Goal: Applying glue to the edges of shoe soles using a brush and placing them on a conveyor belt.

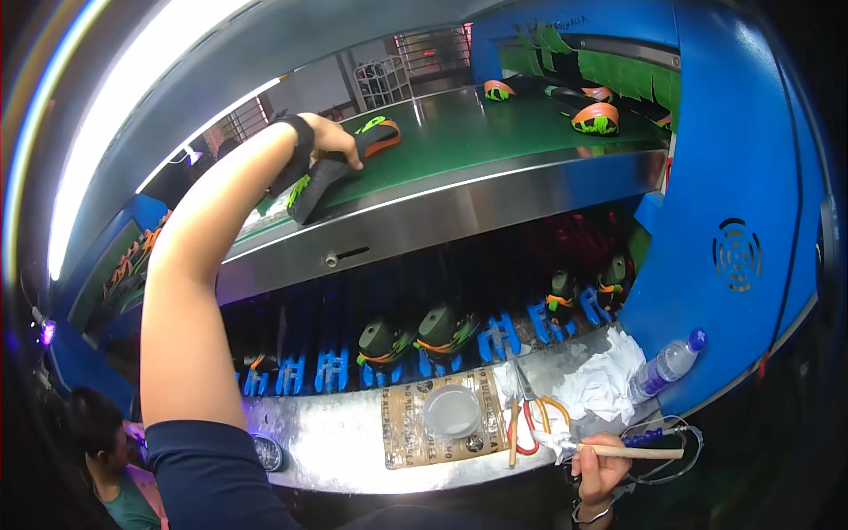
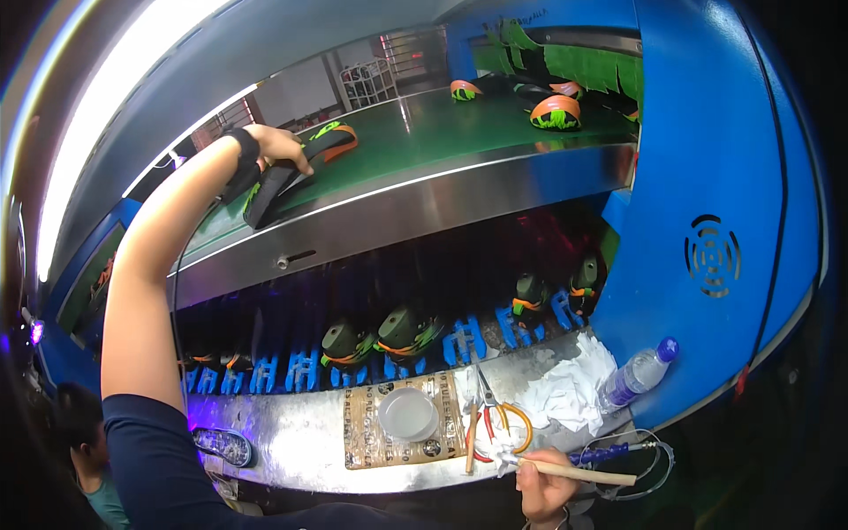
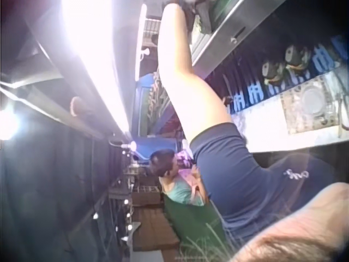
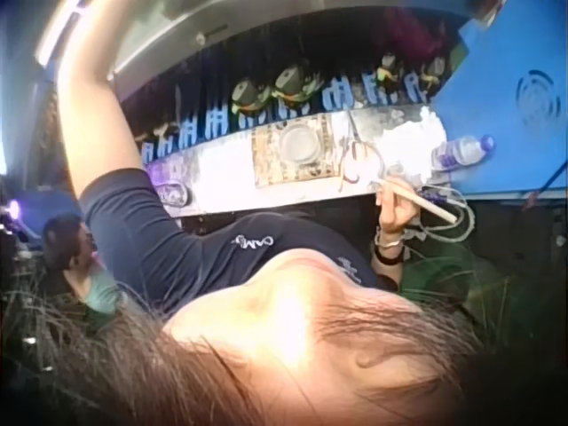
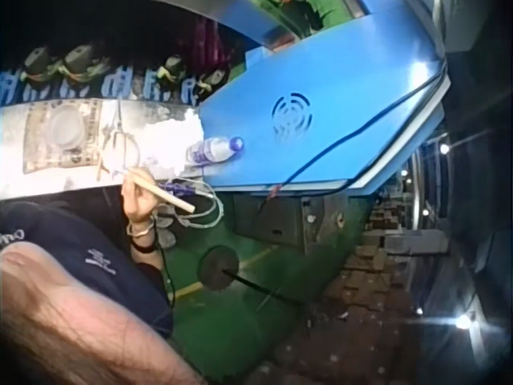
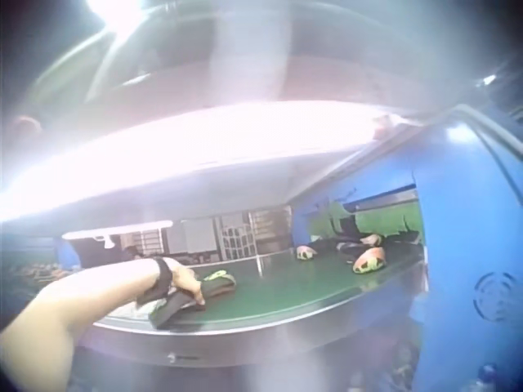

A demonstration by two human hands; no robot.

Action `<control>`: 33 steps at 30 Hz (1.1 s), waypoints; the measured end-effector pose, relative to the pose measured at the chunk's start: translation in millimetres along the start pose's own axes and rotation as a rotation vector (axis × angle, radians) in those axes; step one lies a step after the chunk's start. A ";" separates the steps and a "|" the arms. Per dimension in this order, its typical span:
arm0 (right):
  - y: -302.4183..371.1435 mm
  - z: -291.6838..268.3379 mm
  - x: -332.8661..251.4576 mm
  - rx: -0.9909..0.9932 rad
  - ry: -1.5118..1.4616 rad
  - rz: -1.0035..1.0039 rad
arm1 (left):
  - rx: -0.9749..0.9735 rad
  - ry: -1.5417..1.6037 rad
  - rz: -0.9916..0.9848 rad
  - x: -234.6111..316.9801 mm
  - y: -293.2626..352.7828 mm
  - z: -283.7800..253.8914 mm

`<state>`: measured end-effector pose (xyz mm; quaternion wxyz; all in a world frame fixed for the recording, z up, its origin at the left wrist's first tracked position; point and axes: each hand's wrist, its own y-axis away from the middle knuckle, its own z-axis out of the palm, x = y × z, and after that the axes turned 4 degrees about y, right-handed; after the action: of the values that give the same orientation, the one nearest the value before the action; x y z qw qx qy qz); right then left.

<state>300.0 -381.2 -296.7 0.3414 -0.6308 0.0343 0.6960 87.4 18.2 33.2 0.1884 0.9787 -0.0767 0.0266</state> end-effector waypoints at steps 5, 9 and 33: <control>5.6 7.7 -2.6 -0.081 -0.027 0.025 | 0.259 -0.051 0.277 -38.4 35.2 21.5; 12.7 22.6 -6.6 -0.131 -0.078 0.019 | 0.343 -0.216 0.323 -41.6 67.7 53.8; -38.6 114.0 92.4 -0.562 0.568 -0.057 | -0.302 2.564 0.023 -169.8 208.7 429.4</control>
<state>225.2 -257.2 -342.2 0.1515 -0.8676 -0.0821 0.4665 -103.6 -309.5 -302.7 0.2349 0.2230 0.1472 0.9346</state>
